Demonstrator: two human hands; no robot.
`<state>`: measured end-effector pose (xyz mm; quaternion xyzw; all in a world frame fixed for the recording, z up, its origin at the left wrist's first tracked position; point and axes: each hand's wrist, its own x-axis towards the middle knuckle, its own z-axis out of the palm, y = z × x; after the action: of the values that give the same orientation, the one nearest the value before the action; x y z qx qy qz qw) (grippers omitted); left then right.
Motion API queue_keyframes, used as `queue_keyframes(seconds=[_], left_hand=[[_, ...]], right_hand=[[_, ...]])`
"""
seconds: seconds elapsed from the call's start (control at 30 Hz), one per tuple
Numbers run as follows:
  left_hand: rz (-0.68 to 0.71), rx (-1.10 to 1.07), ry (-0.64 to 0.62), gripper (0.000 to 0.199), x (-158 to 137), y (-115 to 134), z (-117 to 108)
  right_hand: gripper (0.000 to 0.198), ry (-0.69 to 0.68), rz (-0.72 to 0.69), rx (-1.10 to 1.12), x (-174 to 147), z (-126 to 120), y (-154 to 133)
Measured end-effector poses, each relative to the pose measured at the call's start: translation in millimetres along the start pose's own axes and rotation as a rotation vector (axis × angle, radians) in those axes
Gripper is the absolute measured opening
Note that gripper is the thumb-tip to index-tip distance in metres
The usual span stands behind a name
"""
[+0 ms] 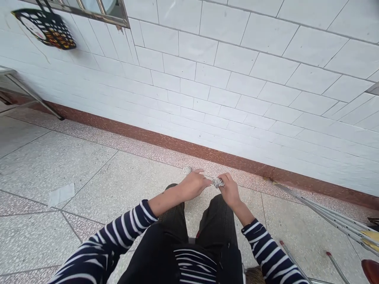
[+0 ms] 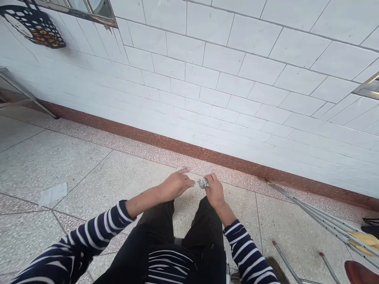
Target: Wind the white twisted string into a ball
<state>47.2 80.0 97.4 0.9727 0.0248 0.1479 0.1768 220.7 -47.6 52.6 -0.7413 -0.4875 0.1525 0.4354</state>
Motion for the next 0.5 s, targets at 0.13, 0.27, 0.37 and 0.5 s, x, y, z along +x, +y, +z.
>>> queue_keyframes(seconds=[0.13,0.27,0.37,0.5], left_hand=[[-0.041,-0.042,0.002,0.029,16.3,-20.4,1.3],[-0.204,-0.322,-0.066,0.025,11.9,-28.2,27.9],[-0.364,-0.496,-0.099,0.021,-1.8,-19.0,51.9],[-0.411,-0.633,-0.140,0.029,-20.3,-6.8,63.7]], right_hand=[[0.028,-0.071,0.005,0.075,-37.7,22.6,-16.7],[0.023,-0.040,0.120,0.227,-51.8,27.8,-34.8],[0.023,-0.020,0.207,0.342,-46.3,23.6,-39.0],[0.024,0.084,0.293,0.356,-31.6,8.3,-35.0]])
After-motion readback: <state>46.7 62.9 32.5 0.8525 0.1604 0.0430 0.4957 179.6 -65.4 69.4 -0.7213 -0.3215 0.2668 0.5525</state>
